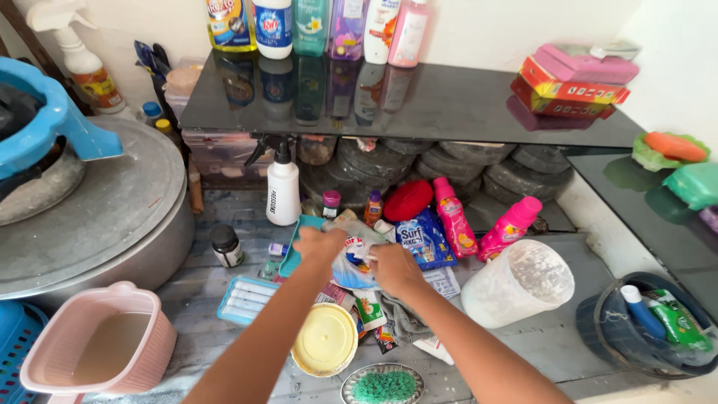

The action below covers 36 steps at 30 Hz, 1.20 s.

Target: The person opens a small sachet and pours its white powder contents into a plastic container. They then pick up a larger blue and white packet, open it, and pour more powder into the same container before closing the container with a lid.

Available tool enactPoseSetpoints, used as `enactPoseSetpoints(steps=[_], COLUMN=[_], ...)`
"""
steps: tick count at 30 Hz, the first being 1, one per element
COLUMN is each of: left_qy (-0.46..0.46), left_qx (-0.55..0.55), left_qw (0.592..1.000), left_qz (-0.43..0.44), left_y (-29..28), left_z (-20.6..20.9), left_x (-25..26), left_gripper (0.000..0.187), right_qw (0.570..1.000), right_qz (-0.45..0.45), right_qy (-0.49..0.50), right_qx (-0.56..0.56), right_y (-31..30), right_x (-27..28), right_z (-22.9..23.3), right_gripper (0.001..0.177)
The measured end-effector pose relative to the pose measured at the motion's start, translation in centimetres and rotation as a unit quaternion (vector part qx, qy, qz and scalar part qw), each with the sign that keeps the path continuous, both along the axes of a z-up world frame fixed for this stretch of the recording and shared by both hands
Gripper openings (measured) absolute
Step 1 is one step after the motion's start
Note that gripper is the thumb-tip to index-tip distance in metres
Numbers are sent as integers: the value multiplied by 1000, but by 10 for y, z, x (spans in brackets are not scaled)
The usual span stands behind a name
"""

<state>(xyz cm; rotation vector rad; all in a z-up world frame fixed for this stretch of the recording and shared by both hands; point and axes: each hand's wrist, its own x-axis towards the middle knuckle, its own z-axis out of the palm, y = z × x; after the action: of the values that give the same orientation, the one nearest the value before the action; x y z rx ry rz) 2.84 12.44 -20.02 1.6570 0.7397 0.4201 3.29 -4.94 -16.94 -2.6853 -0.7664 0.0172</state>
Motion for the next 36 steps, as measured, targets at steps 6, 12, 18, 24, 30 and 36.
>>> enactPoseSetpoints(steps=[6, 12, 18, 24, 30, 36], left_qy=[94, -34, -178, -276, -226, -267], left_qx=[166, 283, 302, 277, 158, 127], left_qw=[949, 904, 893, 866, 890, 874], left_qz=[-252, -318, -281, -311, -363, -385], left_y=[18, -6, -15, -25, -16, 8], left_z=[56, 116, 151, 155, 132, 96], left_x=[0, -20, -42, -42, -31, -27], left_gripper=[20, 21, 16, 19, 20, 29], right_qw=[991, 875, 692, 845, 861, 832], right_qz=[-129, 45, 53, 122, 102, 90], right_qy=[-14, 139, 348, 329, 310, 334], right_qx=[-9, 462, 631, 404, 389, 435], right_y=[-28, -15, -15, -31, -23, -23], right_x=[13, 18, 25, 37, 37, 36], right_z=[77, 88, 77, 68, 22, 9], right_gripper=[42, 24, 41, 51, 20, 35])
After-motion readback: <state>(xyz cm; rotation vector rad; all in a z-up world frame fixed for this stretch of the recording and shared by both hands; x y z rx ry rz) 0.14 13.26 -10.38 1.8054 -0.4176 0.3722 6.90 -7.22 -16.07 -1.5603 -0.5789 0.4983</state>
